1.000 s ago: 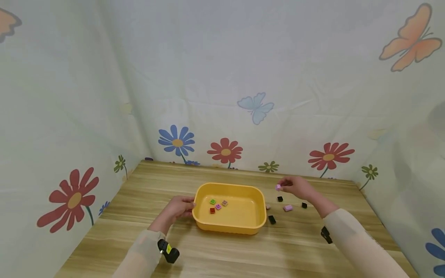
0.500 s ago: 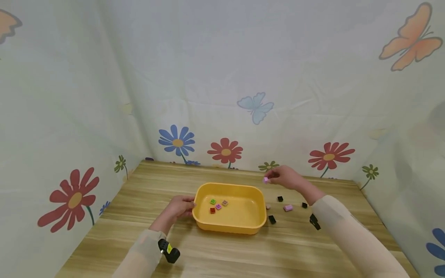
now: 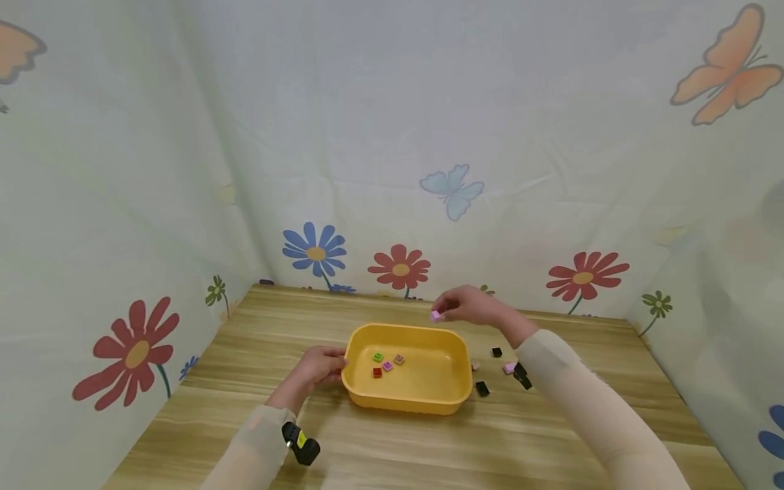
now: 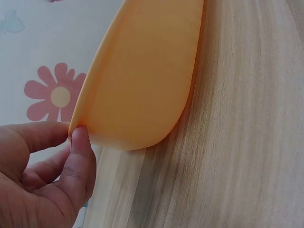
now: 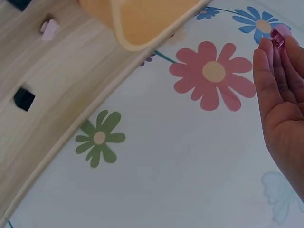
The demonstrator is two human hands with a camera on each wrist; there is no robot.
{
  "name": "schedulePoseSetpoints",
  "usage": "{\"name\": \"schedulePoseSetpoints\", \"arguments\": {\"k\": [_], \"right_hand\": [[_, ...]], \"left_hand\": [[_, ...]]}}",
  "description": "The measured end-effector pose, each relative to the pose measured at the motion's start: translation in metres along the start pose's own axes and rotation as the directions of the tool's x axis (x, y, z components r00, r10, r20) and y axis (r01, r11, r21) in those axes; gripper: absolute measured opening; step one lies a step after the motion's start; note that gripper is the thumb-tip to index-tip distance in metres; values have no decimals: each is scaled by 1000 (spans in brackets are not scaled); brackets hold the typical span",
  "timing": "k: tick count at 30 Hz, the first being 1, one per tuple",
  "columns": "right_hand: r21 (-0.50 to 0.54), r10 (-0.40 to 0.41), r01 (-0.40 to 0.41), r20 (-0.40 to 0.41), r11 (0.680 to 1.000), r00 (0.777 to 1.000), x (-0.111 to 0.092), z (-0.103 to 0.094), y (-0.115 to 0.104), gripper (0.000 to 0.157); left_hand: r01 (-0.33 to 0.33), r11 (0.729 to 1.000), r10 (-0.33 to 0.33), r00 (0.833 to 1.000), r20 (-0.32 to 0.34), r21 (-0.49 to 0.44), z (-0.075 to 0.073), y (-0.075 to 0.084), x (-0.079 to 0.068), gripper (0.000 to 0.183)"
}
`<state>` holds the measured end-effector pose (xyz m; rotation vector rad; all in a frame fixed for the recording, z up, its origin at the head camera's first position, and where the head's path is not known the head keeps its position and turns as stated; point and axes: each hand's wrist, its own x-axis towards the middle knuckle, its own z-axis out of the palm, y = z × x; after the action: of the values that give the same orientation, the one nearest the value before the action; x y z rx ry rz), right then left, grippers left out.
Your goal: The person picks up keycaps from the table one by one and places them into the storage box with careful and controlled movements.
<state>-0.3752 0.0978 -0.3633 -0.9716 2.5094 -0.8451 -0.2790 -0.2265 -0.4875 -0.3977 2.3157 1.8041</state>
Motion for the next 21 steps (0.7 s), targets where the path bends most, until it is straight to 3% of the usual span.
{"name": "schedulePoseSetpoints", "arguments": {"k": [11,21], "right_hand": [[15,-9,8,80,1000,997,34,10,-20,21],[-19,-30,34,167,999,985,65,37,-15,19]], "left_hand": [[15,999,-12,998,57,-51,-7,-2,2,43],[16,992,-6,996,86,-122,-9,-4,4,42]]}}
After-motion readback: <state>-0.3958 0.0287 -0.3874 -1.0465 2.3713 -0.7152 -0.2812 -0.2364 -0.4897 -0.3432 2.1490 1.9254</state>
